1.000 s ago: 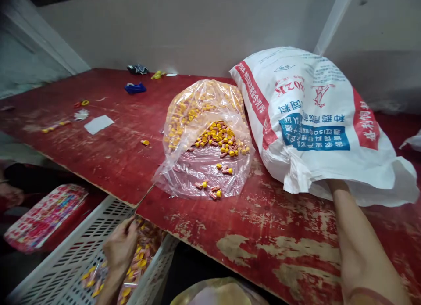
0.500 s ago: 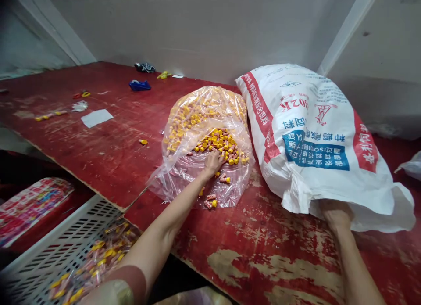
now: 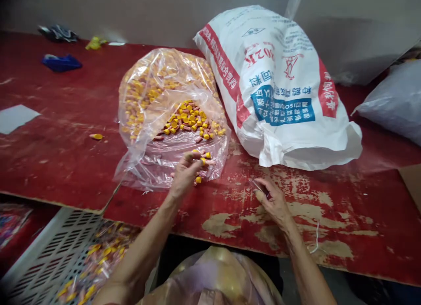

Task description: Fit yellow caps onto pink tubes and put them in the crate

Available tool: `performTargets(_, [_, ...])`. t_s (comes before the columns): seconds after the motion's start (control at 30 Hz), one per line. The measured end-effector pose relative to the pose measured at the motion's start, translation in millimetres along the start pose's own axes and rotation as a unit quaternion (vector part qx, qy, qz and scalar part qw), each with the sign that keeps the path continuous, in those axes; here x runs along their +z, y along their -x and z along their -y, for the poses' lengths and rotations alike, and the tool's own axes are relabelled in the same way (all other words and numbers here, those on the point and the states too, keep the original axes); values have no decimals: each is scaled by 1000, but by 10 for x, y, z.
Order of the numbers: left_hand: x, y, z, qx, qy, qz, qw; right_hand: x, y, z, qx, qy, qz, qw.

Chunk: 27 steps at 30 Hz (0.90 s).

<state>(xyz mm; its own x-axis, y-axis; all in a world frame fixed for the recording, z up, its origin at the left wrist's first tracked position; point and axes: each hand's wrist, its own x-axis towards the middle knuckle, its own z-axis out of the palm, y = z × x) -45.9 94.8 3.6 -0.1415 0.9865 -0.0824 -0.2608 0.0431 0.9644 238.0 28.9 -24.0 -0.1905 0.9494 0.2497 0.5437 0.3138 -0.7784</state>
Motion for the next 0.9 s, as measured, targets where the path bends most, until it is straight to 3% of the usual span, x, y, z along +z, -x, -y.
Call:
performTargets(0.1, [302,505,116,-58,57,22,996,136,-82,210,-77,19,60,995])
performTargets(0.2, [420,729,235,-66,80,4,995,235,-138,310,-121,45,66,989])
performTargets(0.5, [321,848,317,-31,10,-26,999,369,-112,416,-146,40,99,983])
performTargets(0.83, [374,1019,410,-24,-5,-51,998,786,-39,560,-149,75,31,986])
performTargets(0.9, [290,993,336,-32,-3,-46,998,825,-51,637,-154,61,62,984])
